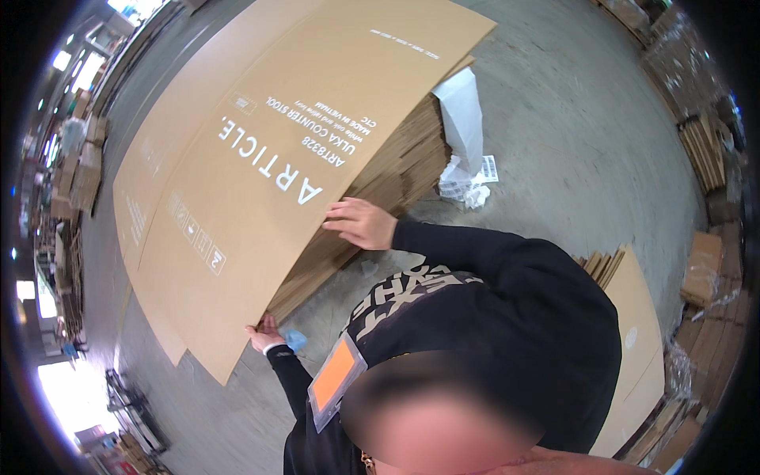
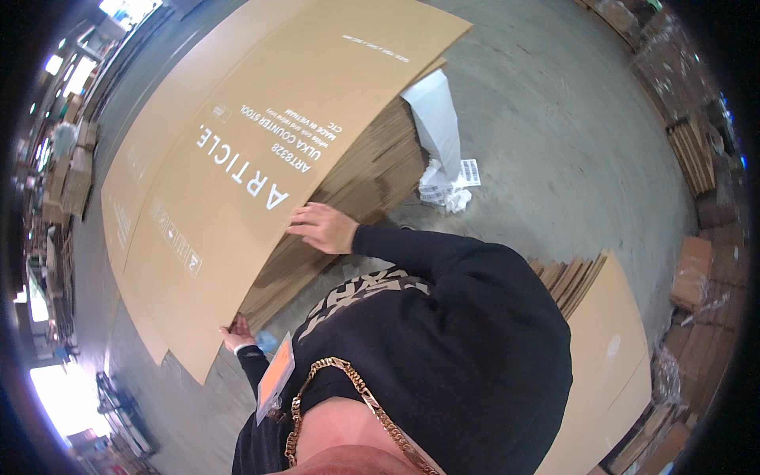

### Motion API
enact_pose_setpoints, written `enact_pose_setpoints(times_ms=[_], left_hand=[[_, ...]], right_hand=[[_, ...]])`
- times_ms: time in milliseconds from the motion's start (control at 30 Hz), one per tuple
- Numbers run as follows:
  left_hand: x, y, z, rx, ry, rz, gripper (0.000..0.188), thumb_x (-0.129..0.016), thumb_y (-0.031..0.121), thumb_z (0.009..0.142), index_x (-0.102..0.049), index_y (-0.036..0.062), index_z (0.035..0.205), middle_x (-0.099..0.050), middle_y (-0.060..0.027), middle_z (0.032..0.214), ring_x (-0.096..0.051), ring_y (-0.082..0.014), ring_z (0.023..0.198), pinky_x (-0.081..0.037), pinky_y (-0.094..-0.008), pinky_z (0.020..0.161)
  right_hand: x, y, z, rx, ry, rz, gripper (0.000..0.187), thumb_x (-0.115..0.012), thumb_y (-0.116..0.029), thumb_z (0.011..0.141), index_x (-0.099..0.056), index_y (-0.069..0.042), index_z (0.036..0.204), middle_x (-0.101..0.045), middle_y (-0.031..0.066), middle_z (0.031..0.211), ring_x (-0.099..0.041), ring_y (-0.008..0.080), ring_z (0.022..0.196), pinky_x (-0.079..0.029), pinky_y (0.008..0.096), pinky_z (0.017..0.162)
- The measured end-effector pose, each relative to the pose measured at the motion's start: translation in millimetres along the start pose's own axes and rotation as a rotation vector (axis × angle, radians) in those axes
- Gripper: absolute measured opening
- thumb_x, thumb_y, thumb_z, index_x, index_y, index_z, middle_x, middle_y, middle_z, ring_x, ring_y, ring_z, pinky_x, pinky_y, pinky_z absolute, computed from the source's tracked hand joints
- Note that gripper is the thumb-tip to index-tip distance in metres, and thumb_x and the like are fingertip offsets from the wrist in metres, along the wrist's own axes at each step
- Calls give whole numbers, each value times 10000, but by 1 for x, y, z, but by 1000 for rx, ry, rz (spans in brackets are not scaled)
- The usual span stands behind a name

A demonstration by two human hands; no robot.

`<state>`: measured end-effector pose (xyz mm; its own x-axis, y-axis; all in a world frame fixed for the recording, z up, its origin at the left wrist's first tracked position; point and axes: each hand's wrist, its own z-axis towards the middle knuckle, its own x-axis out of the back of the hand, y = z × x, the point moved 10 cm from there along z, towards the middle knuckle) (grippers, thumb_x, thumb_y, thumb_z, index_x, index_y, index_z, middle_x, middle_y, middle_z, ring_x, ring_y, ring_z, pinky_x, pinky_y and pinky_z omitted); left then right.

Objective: The person repeatedly picks up flat-packed cardboard boxes, applies a barcode label to each, and stacks them. The task is performed one at a time in a warehouse setting.

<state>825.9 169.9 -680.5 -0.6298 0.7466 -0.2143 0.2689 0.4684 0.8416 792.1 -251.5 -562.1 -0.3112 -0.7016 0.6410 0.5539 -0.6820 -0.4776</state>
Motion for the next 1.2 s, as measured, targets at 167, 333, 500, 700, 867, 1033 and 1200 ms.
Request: enact_pose_setpoints(times_ms=[167,333,500,700,867,1033,1200], left_hand=[[-81,-115,-64,298,-506,404,559,-479,509,1001,-454,39,1302,-662,-193,1058,-683,-353,960,-567,-477,800],[-229,-211,-166,415,-1039,725,389,-542,354,1011,-510,33,1229,-691,-185,1071,-708,-271,922,-576,-375,755],[-346,-274,-236,366,-1240,986,311,-600,258,992,-550,49,1216,-711,-139,1041,-706,-190,880,-544,-285,711],[-446,-349,-302,435,-1357,958,299,-616,196,983,-544,-6,1192,-712,-123,1000,-698,-170,843,-554,-278,714],[-491,-371,-319,378,-1398,985,266,-619,168,975,-559,-17,1156,-714,-111,953,-693,-159,821,-560,-283,713],[-503,-369,-311,146,-1428,1122,266,-632,146,942,-586,-43,1123,-713,-111,892,-691,-163,794,-548,-286,718],[-508,-371,-306,12,-1513,1306,279,-656,162,910,-614,-51,1084,-711,-108,860,-686,-158,766,-547,-299,713]], right_hand=[[98,115,-149,-691,326,-63,321,-602,-109,860,-641,-68,1176,-662,171,1081,-633,334,1011,-508,417,881],[177,244,-355,-1461,601,-205,428,-670,-157,828,-591,-42,1233,-717,144,891,-703,275,829,-553,403,760],[212,327,-297,-1343,391,-242,1173,-868,-444,650,-195,-81,1540,-357,319,1460,-405,414,1344,-395,482,1074],[215,373,-193,-1350,126,-404,1310,-877,-420,660,-6,-70,1574,-193,363,1535,-283,481,1411,-327,542,1116],[252,377,-206,-1049,416,-444,282,-582,-12,750,-577,-38,1031,-665,155,959,-655,353,897,-506,470,798],[300,356,-259,-1053,345,-469,289,-544,-39,786,-579,-52,1072,-658,173,992,-654,369,901,-515,489,759],[401,327,-328,-1168,429,-457,531,-500,32,766,-567,-76,1282,-647,192,1196,-622,368,1101,-495,424,927]])
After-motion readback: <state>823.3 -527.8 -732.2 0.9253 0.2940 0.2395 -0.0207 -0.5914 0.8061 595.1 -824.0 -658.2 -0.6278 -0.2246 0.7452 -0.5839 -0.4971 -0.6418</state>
